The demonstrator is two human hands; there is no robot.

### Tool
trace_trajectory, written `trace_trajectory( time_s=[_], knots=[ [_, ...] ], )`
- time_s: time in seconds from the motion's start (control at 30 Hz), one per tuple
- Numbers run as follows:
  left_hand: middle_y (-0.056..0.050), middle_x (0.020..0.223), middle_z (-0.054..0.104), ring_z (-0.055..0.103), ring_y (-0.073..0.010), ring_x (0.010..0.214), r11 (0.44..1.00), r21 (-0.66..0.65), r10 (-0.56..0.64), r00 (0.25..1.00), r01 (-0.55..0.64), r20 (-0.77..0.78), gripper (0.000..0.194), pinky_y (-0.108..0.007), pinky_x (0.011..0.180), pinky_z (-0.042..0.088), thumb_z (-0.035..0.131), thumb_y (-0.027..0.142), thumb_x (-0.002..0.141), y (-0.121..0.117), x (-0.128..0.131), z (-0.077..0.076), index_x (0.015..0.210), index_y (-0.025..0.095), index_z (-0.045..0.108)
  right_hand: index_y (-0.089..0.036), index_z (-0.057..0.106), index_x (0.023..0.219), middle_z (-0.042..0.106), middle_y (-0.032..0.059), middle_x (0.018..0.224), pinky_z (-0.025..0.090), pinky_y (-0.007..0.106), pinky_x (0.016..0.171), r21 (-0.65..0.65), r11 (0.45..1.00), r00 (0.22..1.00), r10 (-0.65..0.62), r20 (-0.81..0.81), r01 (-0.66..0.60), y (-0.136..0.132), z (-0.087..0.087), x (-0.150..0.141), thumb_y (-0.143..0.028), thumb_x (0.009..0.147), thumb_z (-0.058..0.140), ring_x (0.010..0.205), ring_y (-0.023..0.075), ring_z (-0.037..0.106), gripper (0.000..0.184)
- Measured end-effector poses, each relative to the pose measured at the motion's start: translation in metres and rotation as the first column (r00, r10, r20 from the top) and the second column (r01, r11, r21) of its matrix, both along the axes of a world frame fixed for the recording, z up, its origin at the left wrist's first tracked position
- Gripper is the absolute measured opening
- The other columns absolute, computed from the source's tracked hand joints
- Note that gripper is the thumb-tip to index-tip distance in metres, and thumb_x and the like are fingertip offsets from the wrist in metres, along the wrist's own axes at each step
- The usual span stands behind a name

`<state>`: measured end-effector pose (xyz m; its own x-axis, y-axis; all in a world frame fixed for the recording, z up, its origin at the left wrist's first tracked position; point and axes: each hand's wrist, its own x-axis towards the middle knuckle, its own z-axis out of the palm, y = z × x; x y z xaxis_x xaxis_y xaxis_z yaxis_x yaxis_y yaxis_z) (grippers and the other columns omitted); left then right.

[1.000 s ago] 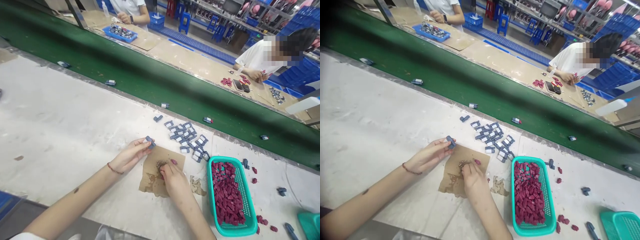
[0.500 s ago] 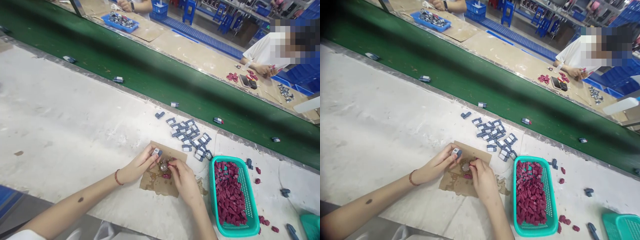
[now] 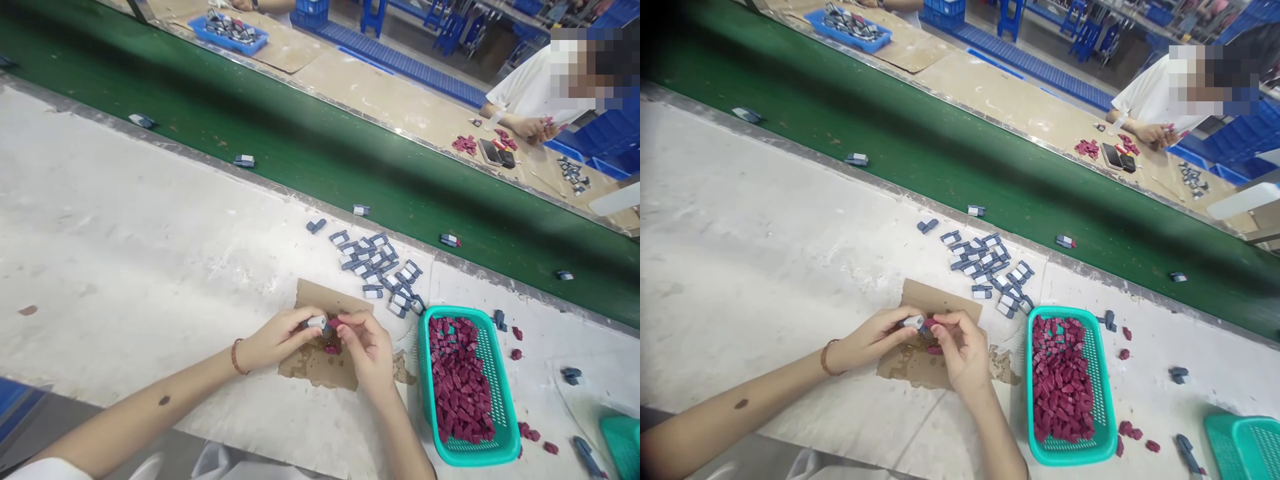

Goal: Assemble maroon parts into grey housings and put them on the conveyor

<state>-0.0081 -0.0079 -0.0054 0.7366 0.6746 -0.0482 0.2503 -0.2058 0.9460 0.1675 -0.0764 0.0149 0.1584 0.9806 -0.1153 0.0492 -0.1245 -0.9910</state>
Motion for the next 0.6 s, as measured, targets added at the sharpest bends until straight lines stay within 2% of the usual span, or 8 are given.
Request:
trace_trajectory(
  time_s=[0.33,0.47,0.6],
  knots=[
    [-0.004,0.078,0.064,0.058,-0.0171,0.066,1.000,-0.013,-0.028,0.999,0.028,-0.037,0.029,-0.026,0.062,0.044,0.040,0.039,0.094,-0.001,-0.001,-0.002,0.095,0.017,0.058,-0.019,0.065,0.088,0.073,0.0041,0.080,0.052,0.024,0.058,-0.033,0.998,0.997,0.058,0.051,-0.057,0.002,-0.005,-0.008,-0.034,0.086,0.058,0.065,0.0147,0.064,0.016],
    [-0.004,0.077,0.064,0.058,-0.0180,0.065,1.000,0.010,-0.026,0.999,0.026,-0.030,0.027,-0.026,0.061,0.042,0.040,0.038,0.094,-0.001,-0.001,-0.001,0.094,0.018,0.059,-0.019,0.065,0.085,0.071,0.0034,0.077,0.052,0.024,0.058,-0.042,0.997,0.995,0.063,0.077,-0.059,0.003,0.001,-0.009,-0.033,0.086,0.057,0.065,0.0149,0.064,0.015],
    [-0.004,0.074,0.064,0.056,-0.0174,0.063,0.998,0.050,-0.033,0.999,0.034,-0.025,0.024,-0.026,0.060,0.041,0.044,0.037,0.092,0.000,0.000,0.006,0.092,0.019,0.060,-0.020,0.066,0.084,0.069,0.0021,0.075,0.053,0.024,0.060,-0.019,0.997,0.992,0.071,0.102,-0.069,0.001,0.009,-0.004,-0.029,0.083,0.061,0.065,0.0143,0.063,0.011]
  ],
)
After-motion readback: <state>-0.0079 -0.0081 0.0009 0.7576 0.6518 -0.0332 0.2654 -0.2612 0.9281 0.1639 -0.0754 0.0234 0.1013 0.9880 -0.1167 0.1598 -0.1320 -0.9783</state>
